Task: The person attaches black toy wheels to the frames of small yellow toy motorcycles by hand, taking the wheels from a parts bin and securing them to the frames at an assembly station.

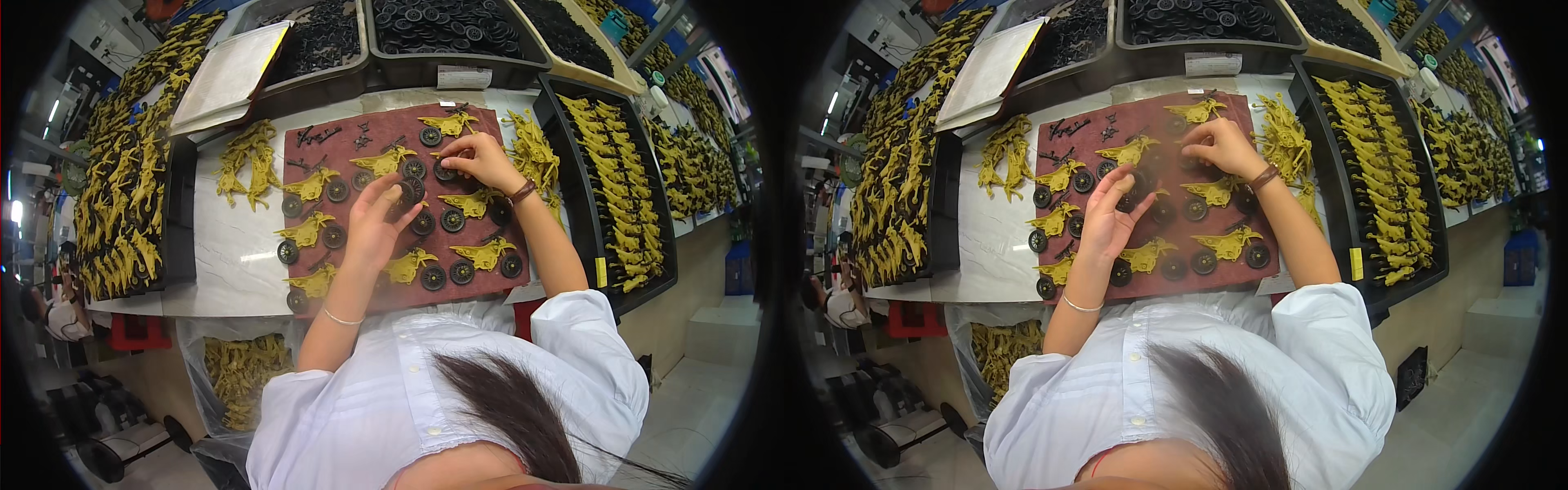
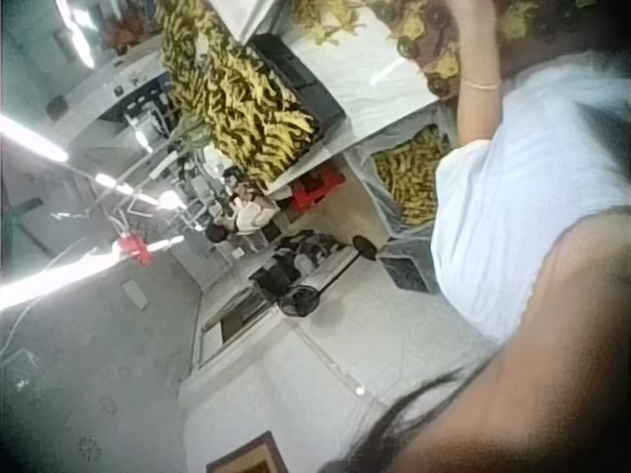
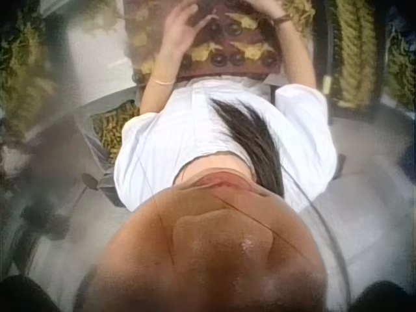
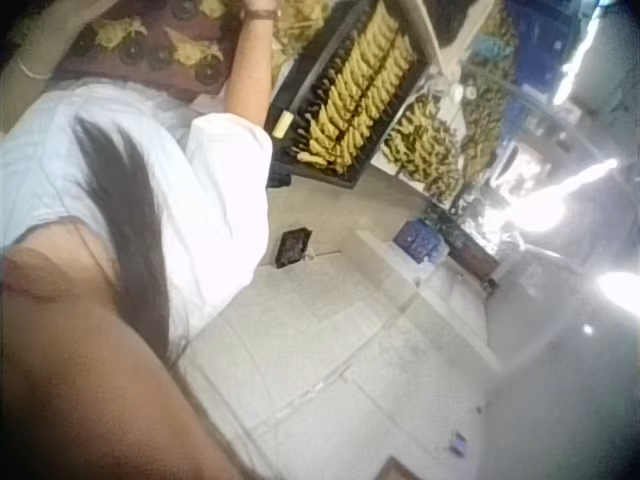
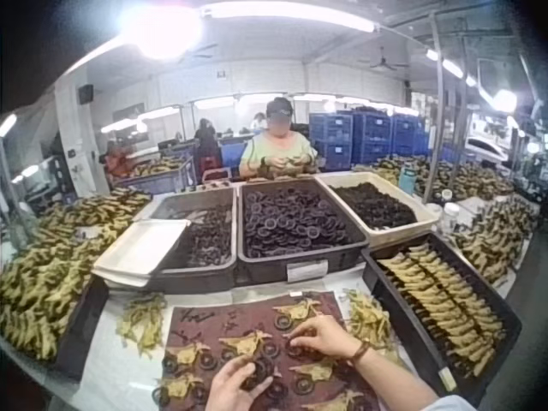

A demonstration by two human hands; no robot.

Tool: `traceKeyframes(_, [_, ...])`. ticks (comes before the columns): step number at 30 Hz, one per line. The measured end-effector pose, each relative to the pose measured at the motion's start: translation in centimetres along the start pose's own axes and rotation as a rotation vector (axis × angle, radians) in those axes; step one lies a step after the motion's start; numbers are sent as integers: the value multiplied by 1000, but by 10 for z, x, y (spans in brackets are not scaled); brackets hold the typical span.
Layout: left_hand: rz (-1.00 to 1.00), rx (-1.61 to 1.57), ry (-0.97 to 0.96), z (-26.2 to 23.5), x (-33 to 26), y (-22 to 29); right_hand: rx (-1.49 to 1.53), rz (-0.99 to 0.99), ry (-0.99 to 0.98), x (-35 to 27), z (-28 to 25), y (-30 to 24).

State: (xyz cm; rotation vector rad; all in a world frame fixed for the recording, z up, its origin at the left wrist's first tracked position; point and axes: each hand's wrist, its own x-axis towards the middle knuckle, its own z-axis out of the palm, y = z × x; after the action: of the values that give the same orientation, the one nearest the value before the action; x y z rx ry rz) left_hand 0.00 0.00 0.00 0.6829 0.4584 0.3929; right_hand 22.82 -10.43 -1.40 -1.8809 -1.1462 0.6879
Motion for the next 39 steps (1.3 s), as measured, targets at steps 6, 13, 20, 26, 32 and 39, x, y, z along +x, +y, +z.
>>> traceKeyframes(6, [0,-63,16,-3,2,-5,-60,-107,64,-5,8,1])
traceKeyframes(13, [4,6,-81,7,13,-11,440,5,-156,-32,10,-41])
traceKeyframes(20, [-40,270,-151,43,33,1,476,-83,95,-43,-18,-30])
traceKeyframes(26, [536,1123,-276,54,67,2,-249,-201,406,-46,-46,-16])
traceKeyframes(32, [501,1254,-344,52,97,-18,-551,-183,301,-44,-47,-1])
traceKeyframes(39, [422,1353,-297,56,106,-23,-558,-152,128,-34,-50,4])
